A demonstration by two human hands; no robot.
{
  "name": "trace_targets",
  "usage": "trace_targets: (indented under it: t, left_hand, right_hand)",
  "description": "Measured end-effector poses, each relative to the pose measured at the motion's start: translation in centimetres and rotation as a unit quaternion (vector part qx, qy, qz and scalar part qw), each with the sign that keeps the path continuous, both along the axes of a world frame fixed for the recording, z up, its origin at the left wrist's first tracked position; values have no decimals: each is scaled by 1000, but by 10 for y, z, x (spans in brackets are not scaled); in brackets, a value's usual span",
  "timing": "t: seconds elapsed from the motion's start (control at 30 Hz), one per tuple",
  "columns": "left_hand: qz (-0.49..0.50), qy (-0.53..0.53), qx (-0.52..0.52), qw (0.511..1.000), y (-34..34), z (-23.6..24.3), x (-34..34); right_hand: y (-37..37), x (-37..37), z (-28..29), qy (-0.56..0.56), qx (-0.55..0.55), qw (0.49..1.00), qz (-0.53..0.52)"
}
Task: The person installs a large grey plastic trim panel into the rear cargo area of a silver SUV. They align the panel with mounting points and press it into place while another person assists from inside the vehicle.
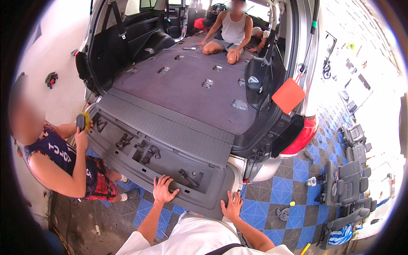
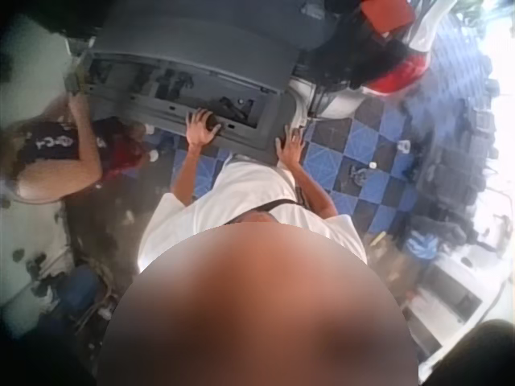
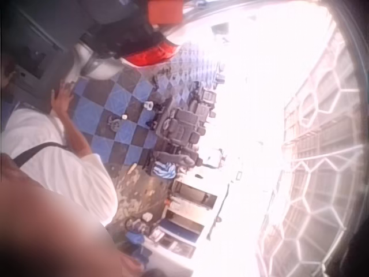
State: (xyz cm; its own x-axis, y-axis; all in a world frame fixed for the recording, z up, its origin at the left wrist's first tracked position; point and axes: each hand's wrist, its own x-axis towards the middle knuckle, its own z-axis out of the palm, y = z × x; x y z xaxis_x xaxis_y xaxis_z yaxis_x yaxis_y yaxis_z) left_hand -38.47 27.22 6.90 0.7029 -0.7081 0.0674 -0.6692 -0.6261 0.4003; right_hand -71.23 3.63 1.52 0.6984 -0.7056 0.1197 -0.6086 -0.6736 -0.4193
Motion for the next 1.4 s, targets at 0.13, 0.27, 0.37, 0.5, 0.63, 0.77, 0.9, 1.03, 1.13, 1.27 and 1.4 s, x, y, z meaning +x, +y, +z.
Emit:
trace_targets:
  t: [0.13,0.27,0.37,0.5,0.63,0.77,0.9,1.03,1.13,1.27,1.4]
  left_hand:
    - [-1,1,0,1000,-1,1,1]
    - [-1,1,2,1000,-4,1,3]
    - [0,0,3,1000,-5,-1,5]
    - [1,-3,-2,1000,-4,-2,2]
    - [-4,-12,-1,1000,-2,-1,-3]
    - [-1,-6,4,1000,-1,-2,-3]
    - [10,4,10,1000,-1,-4,-3]
    - [8,-1,6,1000,-1,-4,-4]
    - [8,1,17,1000,-1,-5,-4]
    - [4,-11,-8,1000,0,-7,-4]
    - [7,-22,-1,1000,3,-7,-4]
  right_hand:
    - [-1,1,3,-7,-6,1000,2]
    - [-2,4,3,-2,-11,1000,4]
    - [-4,6,2,-1,-10,1000,4]
    - [-4,3,2,0,-6,1000,2]
    - [-2,-2,3,-11,-4,1000,3]
    - [-1,-2,1,-11,-6,1000,-3]
    - [1,-1,-1,-16,-15,1000,-6]
    - [3,-3,-1,-20,-12,1000,-14]
    - [1,-3,-1,-21,1,1000,-15]
    - [0,-5,0,-42,3,999,-10]
    - [4,-7,2,-46,-4,999,-11]
